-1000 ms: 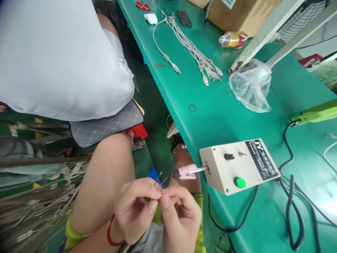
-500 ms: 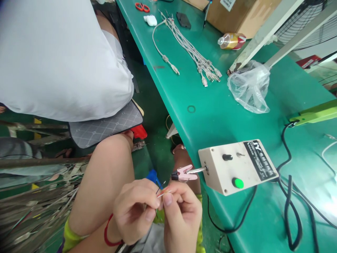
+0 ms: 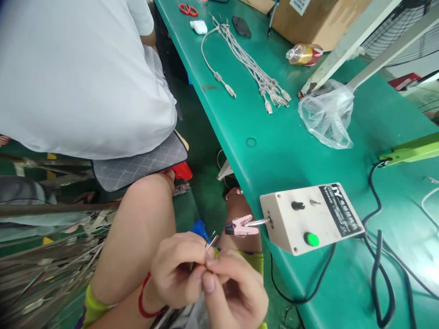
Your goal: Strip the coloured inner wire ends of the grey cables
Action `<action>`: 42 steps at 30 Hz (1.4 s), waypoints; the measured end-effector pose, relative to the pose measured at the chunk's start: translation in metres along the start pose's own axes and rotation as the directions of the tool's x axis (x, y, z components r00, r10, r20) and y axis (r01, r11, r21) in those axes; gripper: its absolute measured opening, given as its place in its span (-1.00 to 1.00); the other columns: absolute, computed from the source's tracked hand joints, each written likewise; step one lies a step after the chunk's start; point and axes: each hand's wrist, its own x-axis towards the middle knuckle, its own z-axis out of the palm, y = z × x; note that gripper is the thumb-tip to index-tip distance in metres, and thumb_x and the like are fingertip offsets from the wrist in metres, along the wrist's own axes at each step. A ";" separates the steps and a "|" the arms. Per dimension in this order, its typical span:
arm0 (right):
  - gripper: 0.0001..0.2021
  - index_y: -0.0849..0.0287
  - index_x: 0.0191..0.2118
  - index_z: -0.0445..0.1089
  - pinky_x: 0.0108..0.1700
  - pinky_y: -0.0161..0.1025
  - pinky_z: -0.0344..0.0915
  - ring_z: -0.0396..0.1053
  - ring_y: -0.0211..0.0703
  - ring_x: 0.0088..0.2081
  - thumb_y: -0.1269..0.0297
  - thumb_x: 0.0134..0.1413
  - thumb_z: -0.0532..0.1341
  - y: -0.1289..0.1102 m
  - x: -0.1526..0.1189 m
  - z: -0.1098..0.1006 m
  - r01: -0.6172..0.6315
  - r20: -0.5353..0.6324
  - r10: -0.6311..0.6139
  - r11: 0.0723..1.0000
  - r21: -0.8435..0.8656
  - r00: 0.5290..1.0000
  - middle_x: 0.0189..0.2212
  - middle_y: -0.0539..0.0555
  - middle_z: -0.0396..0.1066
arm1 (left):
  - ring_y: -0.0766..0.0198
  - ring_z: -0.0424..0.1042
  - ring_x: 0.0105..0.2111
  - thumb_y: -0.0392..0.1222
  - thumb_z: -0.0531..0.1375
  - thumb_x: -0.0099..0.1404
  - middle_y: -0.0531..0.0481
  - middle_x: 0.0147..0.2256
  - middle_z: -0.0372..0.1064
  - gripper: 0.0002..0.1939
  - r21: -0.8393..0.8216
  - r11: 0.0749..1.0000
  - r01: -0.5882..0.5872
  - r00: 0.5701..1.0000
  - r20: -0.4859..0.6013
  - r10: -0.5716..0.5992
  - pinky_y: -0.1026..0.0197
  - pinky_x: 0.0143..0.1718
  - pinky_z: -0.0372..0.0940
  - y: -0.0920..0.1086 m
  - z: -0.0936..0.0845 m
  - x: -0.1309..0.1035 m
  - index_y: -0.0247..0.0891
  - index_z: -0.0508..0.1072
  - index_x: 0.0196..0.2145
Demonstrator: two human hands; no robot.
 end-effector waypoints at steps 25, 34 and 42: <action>-0.56 0.00 0.04 0.78 -0.44 -0.38 0.27 0.06 -0.30 -0.56 -0.23 0.33 0.52 0.019 0.036 0.002 -0.493 -0.064 0.635 0.656 0.571 0.770 -0.63 -0.14 0.18 | 0.39 0.38 -0.67 -0.48 0.23 0.41 0.22 -0.57 0.36 -0.75 0.084 0.975 0.206 0.979 -0.024 -0.205 0.41 -0.58 0.29 -0.006 0.002 0.000 -0.13 0.44 -0.10; -0.73 0.01 0.00 0.80 -0.48 -0.39 0.27 0.01 -0.31 -0.60 -0.03 0.49 0.44 0.014 0.037 0.005 -0.441 -0.104 0.573 0.723 0.532 0.813 -0.69 -0.14 0.14 | 0.45 0.25 -0.68 -0.48 0.24 0.41 0.21 -0.54 0.41 -0.76 0.133 0.972 0.195 0.980 0.024 -0.200 0.41 -0.61 0.19 -0.010 0.005 0.006 -0.13 0.42 -0.12; -0.60 0.04 0.12 0.75 -0.46 -0.34 0.23 0.10 -0.27 -0.60 -0.14 0.49 0.42 0.018 0.033 0.000 -0.466 -0.064 0.591 0.694 0.549 0.804 -0.68 -0.12 0.26 | 0.46 0.25 -0.67 -0.48 0.27 0.36 0.19 -0.50 0.48 -0.74 0.109 0.971 0.213 0.975 0.040 -0.219 0.42 -0.60 0.19 -0.012 0.007 0.004 -0.13 0.43 -0.14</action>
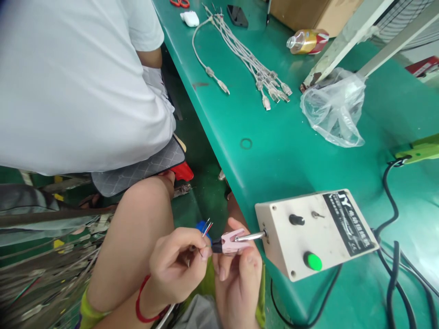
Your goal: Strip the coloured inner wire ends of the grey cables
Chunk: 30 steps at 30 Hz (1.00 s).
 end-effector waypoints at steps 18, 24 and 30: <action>-0.71 0.11 -0.33 0.69 -0.50 -0.34 0.13 0.13 -0.29 -0.59 0.04 0.36 0.51 0.017 -0.031 -0.018 0.082 0.035 -0.077 0.982 -0.171 0.996 -0.65 -0.09 0.26 | 0.39 0.40 -0.60 -0.42 0.27 0.48 0.06 -0.38 0.55 -0.80 -0.145 0.989 -0.001 0.994 -0.106 -0.015 0.40 -0.57 0.33 -0.002 -0.006 -0.021 -0.14 0.46 -0.06; -0.79 -0.04 -0.07 0.78 -0.37 -0.36 0.42 0.43 -0.25 -0.47 0.10 0.24 0.65 0.013 -0.058 -0.005 -0.046 -0.105 0.023 0.974 -0.223 0.994 -0.49 -0.03 0.51 | 0.33 0.48 -0.56 -0.45 0.26 0.35 0.08 -0.44 0.56 -0.78 -0.109 0.988 -0.112 0.990 -0.098 0.101 0.34 -0.44 0.46 0.007 -0.009 -0.015 -0.14 0.47 -0.17; -0.87 -0.02 -0.24 0.77 -0.38 -0.36 0.52 0.53 -0.23 -0.51 0.11 0.28 0.61 0.004 -0.041 0.006 0.023 0.035 -0.018 0.984 -0.174 0.999 -0.47 0.03 0.62 | 0.32 0.44 -0.60 -0.43 0.27 0.29 0.15 -0.54 0.45 -0.78 -0.096 0.986 -0.139 0.986 -0.106 0.129 0.31 -0.45 0.45 0.007 -0.010 -0.014 -0.11 0.47 -0.21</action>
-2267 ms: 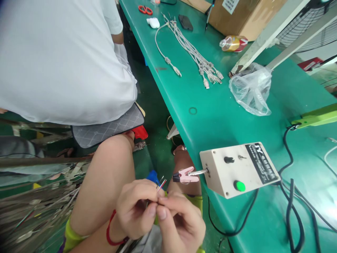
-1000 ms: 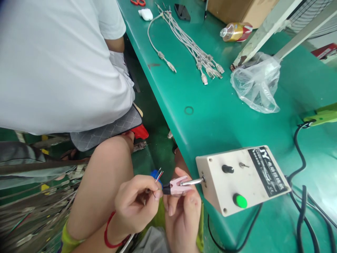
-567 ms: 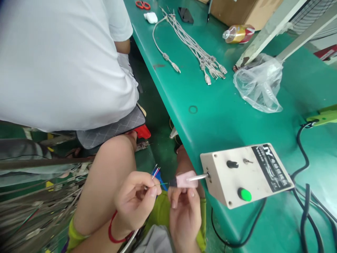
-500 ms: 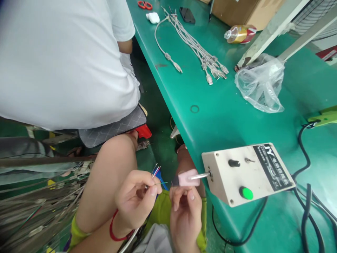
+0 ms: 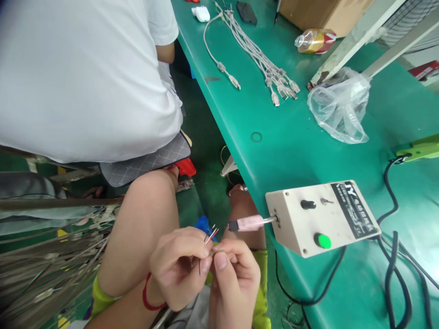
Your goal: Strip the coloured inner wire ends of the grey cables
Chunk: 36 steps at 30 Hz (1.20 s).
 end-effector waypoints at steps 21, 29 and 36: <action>-0.51 0.00 0.15 0.77 -0.44 -0.35 0.31 0.01 -0.30 -0.55 -0.23 0.33 0.50 0.002 0.046 -0.006 -0.047 -0.010 0.052 0.954 0.296 0.999 -0.57 -0.13 0.23 | 0.34 0.44 -0.59 -0.52 0.22 0.33 0.15 -0.53 0.36 -0.72 -0.051 0.997 0.063 0.998 -0.019 -0.064 0.37 -0.53 0.35 -0.006 0.007 0.006 -0.15 0.45 -0.15; -0.74 -0.06 -0.14 0.83 -0.51 -0.50 0.18 -0.33 -0.31 -0.54 -0.10 0.25 0.62 0.000 0.056 -0.001 -0.027 -0.028 0.038 0.949 0.314 0.999 -0.64 -0.26 -0.26 | 0.37 0.41 -0.61 -0.50 0.22 0.40 0.18 -0.52 0.33 -0.74 0.011 0.997 0.076 0.997 0.022 -0.076 0.38 -0.55 0.30 -0.008 0.008 0.013 -0.15 0.44 -0.11; -0.74 -0.07 -0.14 0.82 -0.50 -0.48 0.26 -0.35 -0.33 -0.56 -0.11 0.27 0.61 0.001 0.055 -0.002 -0.028 -0.036 0.041 0.952 0.303 0.999 -0.66 -0.27 -0.19 | 0.35 0.45 -0.61 -0.49 0.23 0.41 0.15 -0.52 0.40 -0.76 0.058 0.996 0.060 0.997 0.037 -0.063 0.38 -0.55 0.31 -0.010 0.010 0.016 -0.15 0.45 -0.11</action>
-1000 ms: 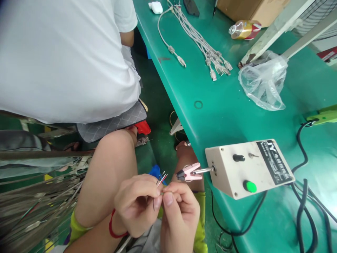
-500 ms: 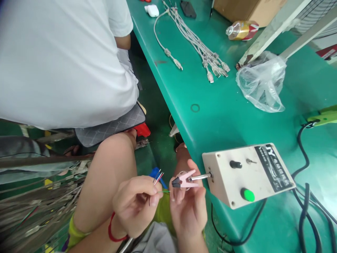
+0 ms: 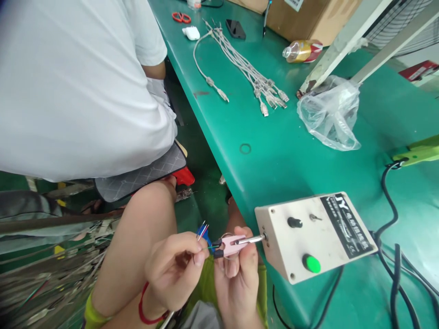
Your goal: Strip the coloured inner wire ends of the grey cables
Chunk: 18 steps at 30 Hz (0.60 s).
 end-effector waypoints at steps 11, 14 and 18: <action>-0.57 -0.05 -0.04 0.81 -0.50 -0.40 0.17 -0.27 -0.32 -0.56 -0.26 0.20 0.60 0.001 -0.005 -0.006 -0.055 0.004 0.055 0.998 -0.008 0.998 -0.67 -0.24 -0.04 | 0.22 0.57 -0.55 -0.49 0.22 0.39 0.05 -0.50 0.50 -0.78 0.016 1.000 -0.024 0.999 -0.026 0.025 0.30 -0.53 0.37 -0.001 0.003 0.001 -0.15 0.47 -0.18; -0.36 0.00 0.10 0.77 -0.46 -0.31 0.21 -0.16 -0.28 -0.58 -0.43 0.20 0.51 0.004 -0.009 -0.012 -0.127 0.007 0.127 0.992 0.019 0.992 -0.69 -0.21 0.07 | 0.22 0.54 -0.58 -0.47 0.20 0.41 0.07 -0.52 0.47 -0.78 0.004 1.000 -0.021 0.999 -0.032 0.021 0.29 -0.55 0.36 -0.001 0.003 0.000 -0.14 0.47 -0.17; -0.56 0.02 -0.21 0.71 -0.44 -0.22 0.25 0.02 -0.20 -0.61 -0.23 0.46 0.32 0.009 -0.017 -0.019 -0.040 0.054 0.044 0.997 -0.062 0.998 -0.70 -0.12 0.18 | 0.26 0.47 -0.62 -0.42 0.20 0.48 0.10 -0.53 0.43 -0.81 -0.028 1.000 0.000 0.999 -0.040 -0.001 0.31 -0.59 0.32 -0.001 0.003 -0.005 -0.12 0.46 -0.14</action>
